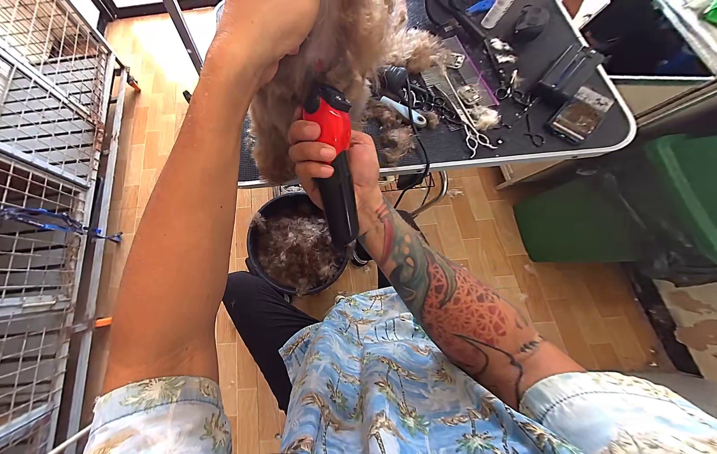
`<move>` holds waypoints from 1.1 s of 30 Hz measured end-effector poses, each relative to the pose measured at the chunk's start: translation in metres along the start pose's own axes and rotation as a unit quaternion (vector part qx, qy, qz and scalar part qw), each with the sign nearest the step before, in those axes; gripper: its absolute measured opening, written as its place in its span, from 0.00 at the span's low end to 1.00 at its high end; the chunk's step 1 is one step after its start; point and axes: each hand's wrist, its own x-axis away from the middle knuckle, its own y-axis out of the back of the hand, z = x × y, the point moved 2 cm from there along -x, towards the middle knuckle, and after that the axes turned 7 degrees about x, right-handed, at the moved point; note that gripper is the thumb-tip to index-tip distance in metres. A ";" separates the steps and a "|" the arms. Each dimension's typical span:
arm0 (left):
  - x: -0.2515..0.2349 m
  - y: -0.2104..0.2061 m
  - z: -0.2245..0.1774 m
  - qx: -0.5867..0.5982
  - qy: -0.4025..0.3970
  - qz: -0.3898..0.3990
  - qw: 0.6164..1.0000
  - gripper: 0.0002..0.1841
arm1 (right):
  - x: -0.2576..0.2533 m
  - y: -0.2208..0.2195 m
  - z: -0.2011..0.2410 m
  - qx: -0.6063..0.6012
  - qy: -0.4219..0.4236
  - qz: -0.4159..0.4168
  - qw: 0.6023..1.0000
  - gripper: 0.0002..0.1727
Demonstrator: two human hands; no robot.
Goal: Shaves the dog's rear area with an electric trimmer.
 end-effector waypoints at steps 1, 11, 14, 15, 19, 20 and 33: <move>-0.001 0.000 0.000 -0.003 0.000 0.001 1.000 0.14 | -0.002 0.003 0.000 0.008 0.004 -0.002 1.000 0.15; -0.009 0.004 0.001 0.014 -0.043 -0.020 0.999 0.14 | -0.015 0.013 0.001 0.028 0.038 0.004 0.999 0.15; -0.011 0.003 0.001 0.019 -0.050 -0.017 0.998 0.13 | -0.016 0.012 0.002 0.021 0.044 -0.003 0.999 0.15; -0.012 0.003 0.001 0.022 -0.050 -0.017 0.998 0.13 | -0.017 0.012 0.002 0.018 0.044 -0.002 0.999 0.15; -0.009 0.002 0.001 0.028 -0.046 -0.024 0.998 0.12 | -0.019 0.014 0.001 0.015 0.041 -0.007 0.999 0.16; -0.009 0.002 0.001 0.025 -0.045 -0.026 0.998 0.12 | -0.019 0.014 0.001 0.015 0.040 -0.012 0.999 0.17; -0.011 0.001 0.003 0.056 -0.066 -0.024 0.996 0.09 | -0.014 0.008 -0.008 0.009 0.061 -0.063 0.996 0.19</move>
